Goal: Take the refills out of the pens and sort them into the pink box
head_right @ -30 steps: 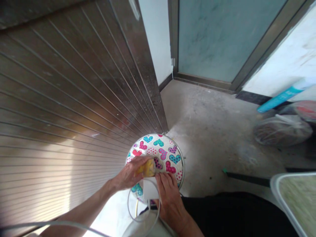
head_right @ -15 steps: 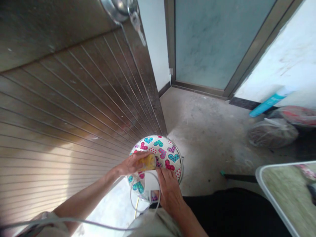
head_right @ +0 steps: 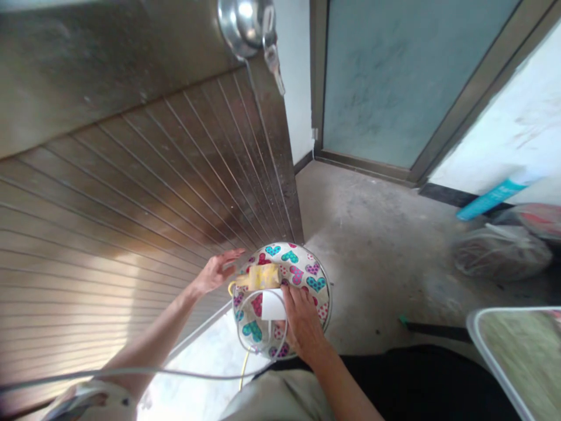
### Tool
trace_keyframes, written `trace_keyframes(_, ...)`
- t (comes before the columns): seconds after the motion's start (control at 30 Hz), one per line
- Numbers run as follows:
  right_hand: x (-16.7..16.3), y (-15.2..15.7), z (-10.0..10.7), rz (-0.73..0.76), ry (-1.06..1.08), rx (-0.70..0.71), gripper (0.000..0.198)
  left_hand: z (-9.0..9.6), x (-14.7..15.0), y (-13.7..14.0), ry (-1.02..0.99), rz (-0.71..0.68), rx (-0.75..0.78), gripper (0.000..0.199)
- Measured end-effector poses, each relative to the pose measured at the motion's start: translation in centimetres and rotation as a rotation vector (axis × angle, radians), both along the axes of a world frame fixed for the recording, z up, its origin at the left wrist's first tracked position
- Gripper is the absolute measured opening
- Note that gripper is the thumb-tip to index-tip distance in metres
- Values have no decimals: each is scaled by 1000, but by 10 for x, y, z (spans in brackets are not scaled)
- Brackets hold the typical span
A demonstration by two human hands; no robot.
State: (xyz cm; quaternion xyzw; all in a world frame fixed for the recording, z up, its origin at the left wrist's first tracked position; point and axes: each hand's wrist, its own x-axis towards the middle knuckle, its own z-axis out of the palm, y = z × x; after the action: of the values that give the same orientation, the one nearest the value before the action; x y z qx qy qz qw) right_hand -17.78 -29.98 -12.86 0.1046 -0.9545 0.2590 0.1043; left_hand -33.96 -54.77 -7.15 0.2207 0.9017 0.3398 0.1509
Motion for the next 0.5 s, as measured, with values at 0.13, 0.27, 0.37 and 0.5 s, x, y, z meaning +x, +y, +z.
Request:
trace_keyframes(0.13,1,0,-3,3,14,3,71,-30,33,-28,-46,93,-98,36)
trace_keyframes(0.27,1,-1,-2,-1,7,-5,72,-50,58,-30,-29,129,-160,19)
trace_keyframes(0.37,2,-2,-1,0,1,-20,73,-48,57,-31,2,134,-185,15)
trace_keyframes(0.5,0,-8,-3,-26,24,-53,71,-35,40,-34,69,138,-215,17)
